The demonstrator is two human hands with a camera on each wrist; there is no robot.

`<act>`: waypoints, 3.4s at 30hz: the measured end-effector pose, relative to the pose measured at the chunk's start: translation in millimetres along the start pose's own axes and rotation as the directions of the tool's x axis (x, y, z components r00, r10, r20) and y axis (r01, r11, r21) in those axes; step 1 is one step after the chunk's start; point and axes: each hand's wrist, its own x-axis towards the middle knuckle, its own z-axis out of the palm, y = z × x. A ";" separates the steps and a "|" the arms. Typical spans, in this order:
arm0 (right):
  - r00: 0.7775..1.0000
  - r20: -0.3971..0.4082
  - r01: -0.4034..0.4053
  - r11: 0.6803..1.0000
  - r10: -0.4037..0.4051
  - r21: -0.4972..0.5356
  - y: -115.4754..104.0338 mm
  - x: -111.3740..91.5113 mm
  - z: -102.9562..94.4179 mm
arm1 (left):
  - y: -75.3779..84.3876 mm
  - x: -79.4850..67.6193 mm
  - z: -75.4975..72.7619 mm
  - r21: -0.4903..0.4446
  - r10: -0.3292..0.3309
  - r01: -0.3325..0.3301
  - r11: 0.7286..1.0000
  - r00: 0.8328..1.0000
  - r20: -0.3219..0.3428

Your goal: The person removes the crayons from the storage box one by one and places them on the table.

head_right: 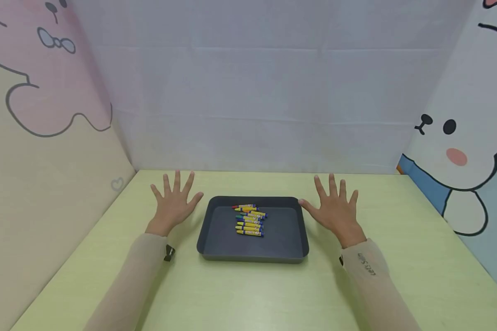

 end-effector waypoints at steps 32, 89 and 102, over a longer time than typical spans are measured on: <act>0.942 0.268 0.014 0.822 -0.202 0.569 -23.6 34.7 -37.3 | -6.0 6.4 17.8 -0.965 0.211 0.246 0.092 0.942 0.260; 0.817 0.446 0.158 0.885 -0.366 0.438 -81.9 73.1 38.5 | -1.0 9.6 49.9 -0.928 0.392 0.354 0.119 0.842 0.371; 0.851 0.399 0.162 0.893 -0.342 0.419 -85.2 72.0 47.1 | -2.5 11.0 49.2 -0.917 0.374 0.376 0.130 0.838 0.397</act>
